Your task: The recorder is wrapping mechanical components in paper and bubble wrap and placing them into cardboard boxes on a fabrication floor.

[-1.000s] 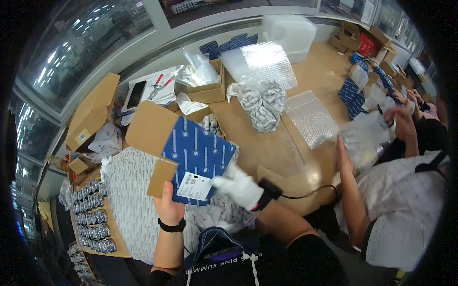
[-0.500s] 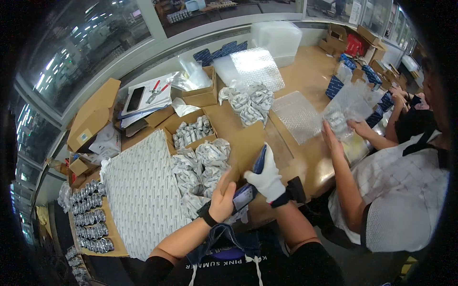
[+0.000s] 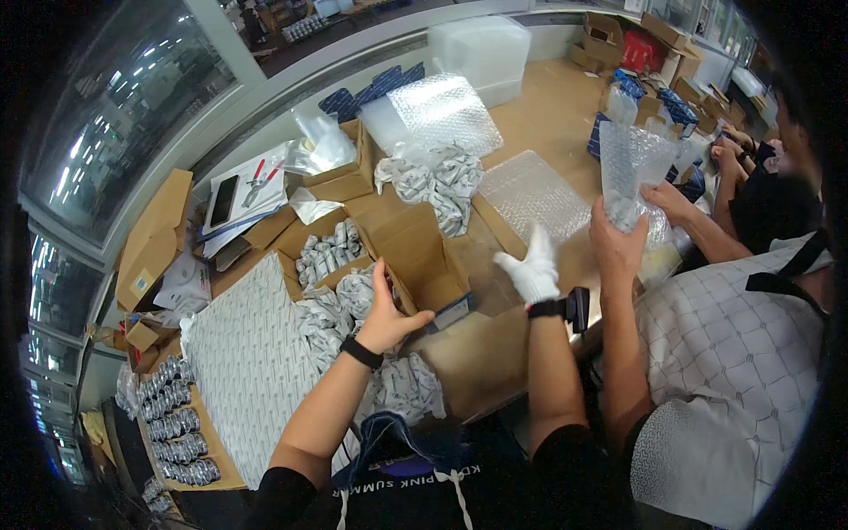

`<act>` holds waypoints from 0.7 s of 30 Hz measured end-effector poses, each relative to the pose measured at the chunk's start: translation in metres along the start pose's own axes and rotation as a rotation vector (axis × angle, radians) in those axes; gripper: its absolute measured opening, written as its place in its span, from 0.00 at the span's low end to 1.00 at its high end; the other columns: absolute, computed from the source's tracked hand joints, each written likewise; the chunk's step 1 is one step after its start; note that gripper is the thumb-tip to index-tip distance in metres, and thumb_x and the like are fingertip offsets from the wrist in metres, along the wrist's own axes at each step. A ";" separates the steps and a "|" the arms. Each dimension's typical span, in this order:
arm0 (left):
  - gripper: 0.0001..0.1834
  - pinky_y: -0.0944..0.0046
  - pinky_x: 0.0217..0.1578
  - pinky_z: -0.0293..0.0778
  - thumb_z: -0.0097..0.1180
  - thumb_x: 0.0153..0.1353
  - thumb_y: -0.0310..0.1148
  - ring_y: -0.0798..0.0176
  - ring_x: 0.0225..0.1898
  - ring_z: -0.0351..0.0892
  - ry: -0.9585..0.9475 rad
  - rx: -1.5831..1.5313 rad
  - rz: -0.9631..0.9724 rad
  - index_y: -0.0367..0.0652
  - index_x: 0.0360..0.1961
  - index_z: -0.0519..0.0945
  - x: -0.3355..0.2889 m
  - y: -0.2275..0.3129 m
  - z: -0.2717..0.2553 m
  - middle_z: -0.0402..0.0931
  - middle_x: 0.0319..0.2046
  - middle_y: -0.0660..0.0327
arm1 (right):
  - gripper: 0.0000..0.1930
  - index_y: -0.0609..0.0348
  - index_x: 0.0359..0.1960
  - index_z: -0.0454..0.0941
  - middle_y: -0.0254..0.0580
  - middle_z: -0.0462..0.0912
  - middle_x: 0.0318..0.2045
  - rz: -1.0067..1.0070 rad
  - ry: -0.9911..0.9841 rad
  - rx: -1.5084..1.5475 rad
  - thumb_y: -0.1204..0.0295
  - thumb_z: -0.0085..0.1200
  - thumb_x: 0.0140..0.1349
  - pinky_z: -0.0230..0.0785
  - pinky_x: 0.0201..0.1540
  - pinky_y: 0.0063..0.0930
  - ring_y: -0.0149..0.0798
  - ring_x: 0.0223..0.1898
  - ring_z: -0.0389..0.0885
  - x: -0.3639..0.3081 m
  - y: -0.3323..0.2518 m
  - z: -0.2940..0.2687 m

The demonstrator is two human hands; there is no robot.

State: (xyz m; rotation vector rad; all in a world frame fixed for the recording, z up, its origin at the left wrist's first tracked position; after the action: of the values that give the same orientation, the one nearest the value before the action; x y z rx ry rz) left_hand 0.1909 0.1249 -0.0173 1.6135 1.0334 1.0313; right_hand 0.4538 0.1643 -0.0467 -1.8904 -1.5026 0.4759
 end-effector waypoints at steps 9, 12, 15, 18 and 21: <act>0.59 0.58 0.63 0.49 0.70 0.39 0.28 0.47 0.64 0.50 0.178 0.231 -0.016 0.35 0.64 0.39 0.034 -0.027 0.010 0.46 0.62 0.42 | 0.17 0.50 0.37 0.77 0.46 0.80 0.36 0.077 0.085 -0.753 0.57 0.38 0.62 0.71 0.38 0.49 0.51 0.38 0.80 0.038 0.087 0.009; 0.59 0.56 0.64 0.48 0.70 0.39 0.30 0.44 0.65 0.46 0.227 0.236 0.015 0.33 0.64 0.39 0.023 -0.023 0.002 0.44 0.63 0.40 | 0.20 0.53 0.37 0.77 0.50 0.79 0.40 0.168 0.048 -0.569 0.52 0.38 0.59 0.68 0.46 0.46 0.53 0.42 0.77 0.025 0.072 0.006; 0.52 0.52 0.61 0.50 0.69 0.39 0.31 0.41 0.60 0.50 0.379 0.548 0.139 0.32 0.62 0.48 -0.008 0.010 -0.003 0.50 0.59 0.42 | 0.18 0.60 0.32 0.77 0.55 0.79 0.34 0.186 0.175 -0.182 0.58 0.43 0.55 0.67 0.44 0.44 0.55 0.40 0.76 -0.013 0.031 -0.012; 0.39 0.54 0.56 0.59 0.67 0.42 0.35 0.43 0.54 0.62 -0.159 0.479 0.070 0.31 0.53 0.61 -0.043 0.019 0.027 0.62 0.51 0.42 | 0.12 0.61 0.31 0.76 0.40 0.75 0.21 0.248 0.030 0.361 0.66 0.46 0.56 0.66 0.29 0.29 0.35 0.23 0.73 -0.059 0.021 -0.002; 0.31 0.54 0.50 0.65 0.66 0.45 0.34 0.45 0.48 0.69 -0.221 0.341 0.270 0.36 0.48 0.65 -0.072 0.027 0.064 0.69 0.44 0.47 | 0.09 0.61 0.32 0.75 0.29 0.71 0.19 0.308 -0.158 0.814 0.70 0.45 0.58 0.60 0.25 0.20 0.24 0.21 0.65 -0.117 -0.051 -0.002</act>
State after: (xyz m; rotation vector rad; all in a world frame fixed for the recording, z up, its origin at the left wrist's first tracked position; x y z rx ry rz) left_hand 0.2347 0.0349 -0.0166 2.1398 0.8905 0.8541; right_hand 0.3872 0.0578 -0.0237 -1.4287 -0.8797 1.1924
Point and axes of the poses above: each hand's wrist, its own x-axis towards the middle knuckle, its own z-axis out of the palm, y = z × x, the point moved 4 cm from there along x, towards the middle knuckle
